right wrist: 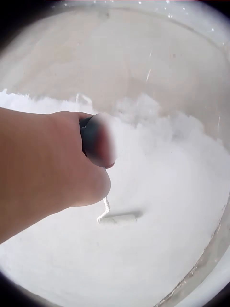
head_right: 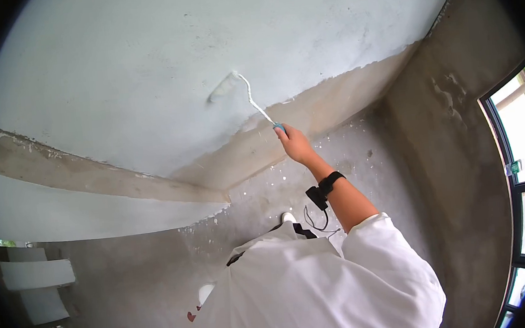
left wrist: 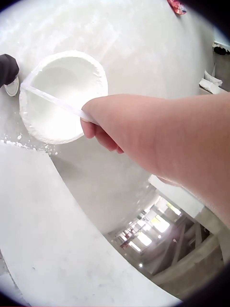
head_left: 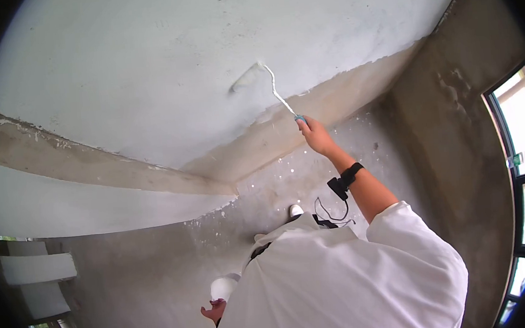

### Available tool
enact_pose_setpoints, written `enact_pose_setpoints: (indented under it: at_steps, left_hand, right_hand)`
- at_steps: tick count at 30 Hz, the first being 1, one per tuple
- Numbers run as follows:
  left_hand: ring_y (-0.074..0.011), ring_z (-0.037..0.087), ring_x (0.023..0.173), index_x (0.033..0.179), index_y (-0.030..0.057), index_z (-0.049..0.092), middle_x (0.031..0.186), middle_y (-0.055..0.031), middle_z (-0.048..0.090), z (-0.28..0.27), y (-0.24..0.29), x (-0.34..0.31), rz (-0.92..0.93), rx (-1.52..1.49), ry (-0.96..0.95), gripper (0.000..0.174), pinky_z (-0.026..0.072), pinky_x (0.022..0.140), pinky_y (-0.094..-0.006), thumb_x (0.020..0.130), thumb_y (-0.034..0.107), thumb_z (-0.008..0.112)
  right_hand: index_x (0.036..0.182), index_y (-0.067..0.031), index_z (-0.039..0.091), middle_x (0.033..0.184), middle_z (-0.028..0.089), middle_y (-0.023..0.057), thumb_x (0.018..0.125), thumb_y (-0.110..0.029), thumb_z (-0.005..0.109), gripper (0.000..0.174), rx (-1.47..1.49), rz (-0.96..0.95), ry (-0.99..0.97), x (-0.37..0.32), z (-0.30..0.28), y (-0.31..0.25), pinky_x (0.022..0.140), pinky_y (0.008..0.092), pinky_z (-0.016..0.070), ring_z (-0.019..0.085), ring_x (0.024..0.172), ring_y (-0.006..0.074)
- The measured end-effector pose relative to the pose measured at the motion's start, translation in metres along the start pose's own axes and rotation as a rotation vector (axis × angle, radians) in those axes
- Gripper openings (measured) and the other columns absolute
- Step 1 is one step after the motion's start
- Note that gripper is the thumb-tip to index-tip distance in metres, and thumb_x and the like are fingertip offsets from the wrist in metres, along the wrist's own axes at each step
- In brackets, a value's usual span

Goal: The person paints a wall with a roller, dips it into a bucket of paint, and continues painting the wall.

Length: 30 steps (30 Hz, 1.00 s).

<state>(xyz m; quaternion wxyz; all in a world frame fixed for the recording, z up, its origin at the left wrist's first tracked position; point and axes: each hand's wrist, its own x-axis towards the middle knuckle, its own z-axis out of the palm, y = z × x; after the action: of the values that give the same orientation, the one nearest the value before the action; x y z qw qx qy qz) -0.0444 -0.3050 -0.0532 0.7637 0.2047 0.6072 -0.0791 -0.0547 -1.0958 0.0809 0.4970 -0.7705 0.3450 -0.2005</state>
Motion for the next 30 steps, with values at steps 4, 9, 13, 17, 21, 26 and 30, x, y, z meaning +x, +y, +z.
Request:
enact_pose_setpoints:
  at_steps: [4, 9, 13, 17, 21, 26, 30]
  left_hand:
    - [-0.0138, 0.045, 0.064, 0.084, 0.0118, 0.044, 0.073, 0.0005, 0.048, 0.012, -0.010, -0.012, 0.025, 0.011, 0.021, 0.047, 0.0360, 0.077, -0.0353, 0.072, 0.053, 0.064]
    - [-0.0140, 0.045, 0.064, 0.087, 0.0112, 0.046, 0.073, 0.0002, 0.047, 0.018, -0.011, -0.024, 0.031, 0.052, 0.010, 0.047, 0.0364, 0.077, -0.0358, 0.073, 0.053, 0.064]
    - [-0.0136, 0.043, 0.064, 0.088, 0.0103, 0.047, 0.073, 0.0001, 0.043, 0.018, -0.011, -0.050, 0.065, 0.069, 0.002, 0.046, 0.0360, 0.076, -0.0357, 0.073, 0.049, 0.065]
    - [-0.0143, 0.041, 0.065, 0.089, 0.0097, 0.047, 0.074, -0.0004, 0.040, 0.014, -0.012, -0.067, 0.126, 0.030, 0.056, 0.045, 0.0355, 0.074, -0.0358, 0.072, 0.046, 0.067]
    - [-0.0164, 0.041, 0.068, 0.089, 0.0088, 0.046, 0.074, -0.0010, 0.038, 0.004, 0.006, -0.084, 0.112, -0.003, 0.089, 0.045, 0.0357, 0.074, -0.0374, 0.072, 0.045, 0.067]
    - [-0.0172, 0.042, 0.070, 0.089, 0.0087, 0.046, 0.073, -0.0012, 0.037, -0.006, 0.014, -0.102, 0.289, 0.076, 0.082, 0.045, 0.0361, 0.075, -0.0380, 0.072, 0.045, 0.067]
    - [-0.0174, 0.042, 0.070, 0.089, 0.0088, 0.046, 0.073, -0.0013, 0.038, -0.003, 0.019, -0.117, 0.281, 0.064, 0.083, 0.045, 0.0364, 0.075, -0.0380, 0.073, 0.045, 0.066]
  right_hand:
    - [0.100, 0.0019, 0.059, 0.084, 0.063, 0.0218, 0.102, -0.040, 0.046, 0.044, -0.158, 0.082, 0.039, -0.014, -0.017, 0.067, 0.073, 0.0455, 0.0464, 0.060, 0.079, 0.0384]
    - [0.095, 0.0018, 0.059, 0.073, 0.061, 0.0184, 0.101, -0.049, 0.044, 0.054, -0.149, 0.266, 0.031, -0.030, -0.024, 0.145, 0.065, 0.0434, 0.0479, 0.061, 0.069, 0.0338]
    - [0.083, -0.0066, 0.052, 0.062, 0.047, 0.0025, 0.101, -0.052, 0.047, 0.049, 0.454, 0.626, -0.098, -0.044, -0.017, 0.156, 0.049, 0.0317, 0.0388, 0.046, 0.053, 0.0154]
    - [0.080, -0.0145, 0.045, 0.062, 0.036, -0.0041, 0.100, -0.058, 0.044, 0.048, 1.070, 0.672, -0.114, -0.044, -0.006, 0.159, 0.043, 0.0226, 0.0264, 0.034, 0.049, 0.0077]
    - [0.084, -0.0151, 0.045, 0.063, 0.032, -0.0052, 0.099, -0.061, 0.045, 0.048, 1.611, 0.523, -0.161, -0.018, -0.008, 0.148, 0.043, 0.0200, 0.0255, 0.029, 0.048, 0.0059]
    - [0.085, -0.0148, 0.044, 0.062, 0.030, -0.0052, 0.099, -0.065, 0.039, 0.052, 1.542, 0.556, -0.090, 0.013, 0.025, 0.144, 0.044, 0.0215, 0.0260, 0.028, 0.049, 0.0058]
    - [0.083, -0.0152, 0.040, 0.060, 0.027, -0.0051, 0.097, -0.068, 0.040, 0.054, 1.411, 0.579, -0.097, 0.004, 0.069, 0.159, 0.045, 0.0253, 0.0249, 0.026, 0.049, 0.0078]
